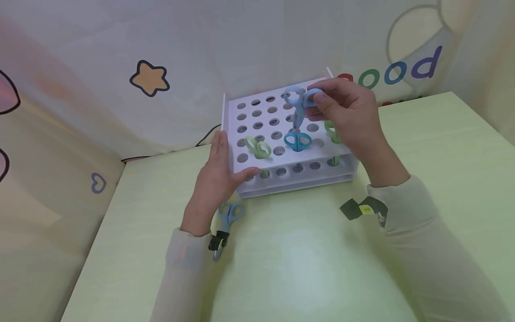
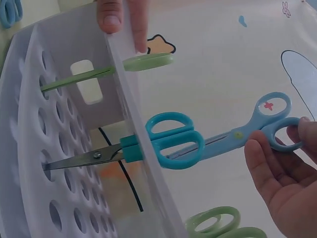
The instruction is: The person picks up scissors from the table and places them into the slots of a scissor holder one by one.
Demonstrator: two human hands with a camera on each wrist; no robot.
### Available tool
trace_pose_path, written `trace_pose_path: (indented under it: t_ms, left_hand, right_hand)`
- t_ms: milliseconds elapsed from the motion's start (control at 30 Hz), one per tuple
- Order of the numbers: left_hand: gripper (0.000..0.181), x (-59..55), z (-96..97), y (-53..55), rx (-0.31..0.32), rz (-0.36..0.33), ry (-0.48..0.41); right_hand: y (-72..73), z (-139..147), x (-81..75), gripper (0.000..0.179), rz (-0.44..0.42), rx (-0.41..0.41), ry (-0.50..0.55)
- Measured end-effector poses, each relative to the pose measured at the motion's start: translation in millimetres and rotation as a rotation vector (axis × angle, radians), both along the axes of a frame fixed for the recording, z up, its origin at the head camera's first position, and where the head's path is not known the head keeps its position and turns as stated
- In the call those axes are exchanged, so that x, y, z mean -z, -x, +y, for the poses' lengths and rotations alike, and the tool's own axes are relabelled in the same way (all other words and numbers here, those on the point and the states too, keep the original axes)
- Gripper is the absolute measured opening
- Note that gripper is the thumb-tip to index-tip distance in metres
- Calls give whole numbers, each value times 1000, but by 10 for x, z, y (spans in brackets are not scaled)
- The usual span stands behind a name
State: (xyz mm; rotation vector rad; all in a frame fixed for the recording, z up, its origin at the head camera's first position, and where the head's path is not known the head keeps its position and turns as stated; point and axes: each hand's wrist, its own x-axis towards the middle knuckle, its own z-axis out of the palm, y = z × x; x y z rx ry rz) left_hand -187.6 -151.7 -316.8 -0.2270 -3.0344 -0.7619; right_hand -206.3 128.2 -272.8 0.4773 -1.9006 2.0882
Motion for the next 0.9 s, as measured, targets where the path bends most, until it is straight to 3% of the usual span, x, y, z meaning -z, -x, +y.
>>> trace_pose_path:
  t_ms: [233,900]
  left_hand:
    - [119,2,-8,-7,-2,-9,-2]
    - [118,6,-4,15,-7,-6,-5]
  right_hand:
    - [1,-79,22,24,-125,61,-204]
    - [11,-141,92,31,-189,94,-395]
